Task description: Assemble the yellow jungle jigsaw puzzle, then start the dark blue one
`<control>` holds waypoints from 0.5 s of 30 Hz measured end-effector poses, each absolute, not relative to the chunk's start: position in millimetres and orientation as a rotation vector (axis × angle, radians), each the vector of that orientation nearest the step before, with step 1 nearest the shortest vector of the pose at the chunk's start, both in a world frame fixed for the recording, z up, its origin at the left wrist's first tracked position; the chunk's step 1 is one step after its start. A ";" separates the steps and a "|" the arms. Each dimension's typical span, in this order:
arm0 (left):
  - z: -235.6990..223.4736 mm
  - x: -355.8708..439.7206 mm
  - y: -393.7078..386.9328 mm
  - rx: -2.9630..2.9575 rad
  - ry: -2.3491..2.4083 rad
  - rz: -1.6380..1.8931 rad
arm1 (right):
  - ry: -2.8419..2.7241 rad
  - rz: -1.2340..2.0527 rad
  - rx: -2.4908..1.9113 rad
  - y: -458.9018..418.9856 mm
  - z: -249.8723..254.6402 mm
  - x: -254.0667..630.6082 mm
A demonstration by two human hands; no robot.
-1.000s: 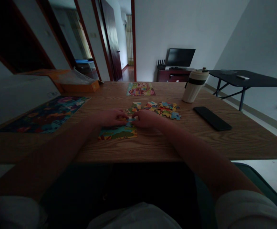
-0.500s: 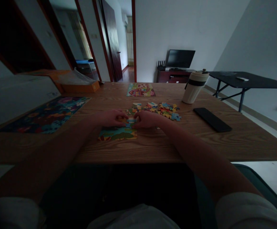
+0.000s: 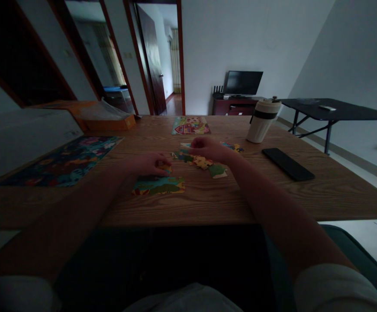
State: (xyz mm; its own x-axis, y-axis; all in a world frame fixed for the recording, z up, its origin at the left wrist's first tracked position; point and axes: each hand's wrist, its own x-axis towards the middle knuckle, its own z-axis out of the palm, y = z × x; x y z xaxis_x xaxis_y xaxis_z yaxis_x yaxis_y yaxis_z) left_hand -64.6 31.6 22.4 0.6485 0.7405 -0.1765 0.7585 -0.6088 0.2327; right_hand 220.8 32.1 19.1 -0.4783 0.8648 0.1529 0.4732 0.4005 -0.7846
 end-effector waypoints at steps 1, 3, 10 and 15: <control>23.1 -65.5 32.0 2.579 1.218 -0.107 | -2.004 0.931 -1.169 33.1 23.3 226.1; 23.9 -67.3 32.9 2.570 1.215 -0.129 | -1.814 0.898 -1.274 35.2 30.2 236.5; 24.1 -71.3 36.6 2.569 1.244 -0.173 | -1.525 0.735 -1.575 47.8 35.8 271.9; 23.7 -74.1 38.5 2.580 1.226 -0.176 | -1.416 0.761 -1.558 54.8 35.8 291.8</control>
State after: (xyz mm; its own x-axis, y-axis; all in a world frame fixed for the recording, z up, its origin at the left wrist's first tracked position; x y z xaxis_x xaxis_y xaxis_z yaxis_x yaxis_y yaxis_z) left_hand -74.1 38.5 23.7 0.6326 0.7405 -0.2270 0.7744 -0.6012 0.1971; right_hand 291.8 54.8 35.8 0.1653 0.9797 0.1135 0.4460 0.0284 -0.8946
